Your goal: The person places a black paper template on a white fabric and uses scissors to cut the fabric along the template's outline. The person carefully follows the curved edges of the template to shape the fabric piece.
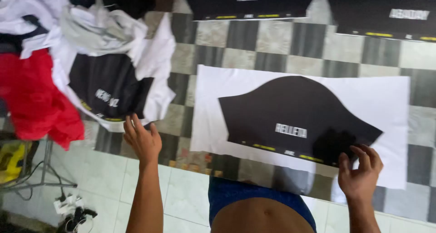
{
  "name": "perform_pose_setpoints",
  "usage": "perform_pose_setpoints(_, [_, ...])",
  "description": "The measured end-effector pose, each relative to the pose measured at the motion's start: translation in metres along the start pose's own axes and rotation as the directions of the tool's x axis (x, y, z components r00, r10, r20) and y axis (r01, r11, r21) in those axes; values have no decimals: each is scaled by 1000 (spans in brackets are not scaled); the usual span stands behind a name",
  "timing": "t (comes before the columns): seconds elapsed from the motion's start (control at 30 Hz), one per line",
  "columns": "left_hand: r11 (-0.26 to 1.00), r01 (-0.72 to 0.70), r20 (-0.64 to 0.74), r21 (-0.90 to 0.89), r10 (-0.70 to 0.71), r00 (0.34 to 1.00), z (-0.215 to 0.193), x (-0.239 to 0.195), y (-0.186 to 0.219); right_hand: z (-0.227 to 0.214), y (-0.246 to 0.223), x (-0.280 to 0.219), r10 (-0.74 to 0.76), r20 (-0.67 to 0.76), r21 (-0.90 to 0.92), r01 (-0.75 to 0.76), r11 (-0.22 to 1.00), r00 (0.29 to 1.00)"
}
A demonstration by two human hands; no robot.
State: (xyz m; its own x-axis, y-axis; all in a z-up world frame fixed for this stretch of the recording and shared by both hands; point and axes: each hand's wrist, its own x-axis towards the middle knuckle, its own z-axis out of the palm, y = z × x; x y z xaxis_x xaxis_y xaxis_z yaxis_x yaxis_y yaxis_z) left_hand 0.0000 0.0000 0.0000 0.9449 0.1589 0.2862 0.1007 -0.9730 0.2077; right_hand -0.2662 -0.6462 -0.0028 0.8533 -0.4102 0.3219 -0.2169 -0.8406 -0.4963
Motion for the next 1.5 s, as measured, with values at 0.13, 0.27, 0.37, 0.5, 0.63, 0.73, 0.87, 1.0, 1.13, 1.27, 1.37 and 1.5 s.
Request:
perform_pose_setpoints(0.13, [995, -84, -82, 50, 88, 993, 10, 39, -71, 65, -113, 25, 44, 48, 118, -50, 992, 998])
perform_pose_setpoints(0.27, [934, -356, -106, 9, 355, 929, 2, 82, -102, 172, -227, 44, 0, 175, 285, -51, 957, 985])
perform_pose_setpoints(0.37, [911, -392, 60, -126, 401, 914, -12, 87, -118, 247, -339, 36, -90, 404, 351, -64, 934, 910])
perform_pose_setpoints(0.5, [896, -376, 215, -236, 426, 879, 1, 92, -142, 341, -450, 47, -469, 446, 430, 277, 859, 763])
perform_pose_setpoints(0.63, [883, -380, 141, -277, 428, 892, -14, 87, -125, 370, -476, 53, -463, 461, 287, 367, 885, 757])
perform_pose_setpoints(0.73, [846, -457, 19, -275, 480, 877, -15, 77, -98, 346, -487, 60, -477, 397, 278, 392, 877, 784])
perform_pose_setpoints(0.87, [749, -543, -90, -378, 555, 827, 4, 77, -67, 284, -525, 87, -363, 423, 546, 87, 834, 830])
perform_pose_setpoints(1.0, [616, -520, -250, -591, 473, 845, 82, 73, -101, 244, -494, 93, -75, 476, 630, -280, 725, 876])
perform_pose_setpoints(1.13, [579, -421, -121, -698, 484, 867, 16, 116, -156, 183, -477, 96, 179, 374, 675, -400, 620, 910])
perform_pose_setpoints(1.27, [841, -466, 27, -275, 491, 871, 13, 158, -210, 140, -437, 61, 367, 333, 884, -423, 199, 868])
perform_pose_setpoints(1.37, [873, -439, -13, -210, 447, 894, 25, 167, -220, 131, -420, 44, 381, 418, 904, -421, -81, 825])
perform_pose_setpoints(1.5, [940, -334, 23, -69, 336, 942, 41, 167, -226, 123, -409, 41, 436, 602, 798, -518, -307, 669])
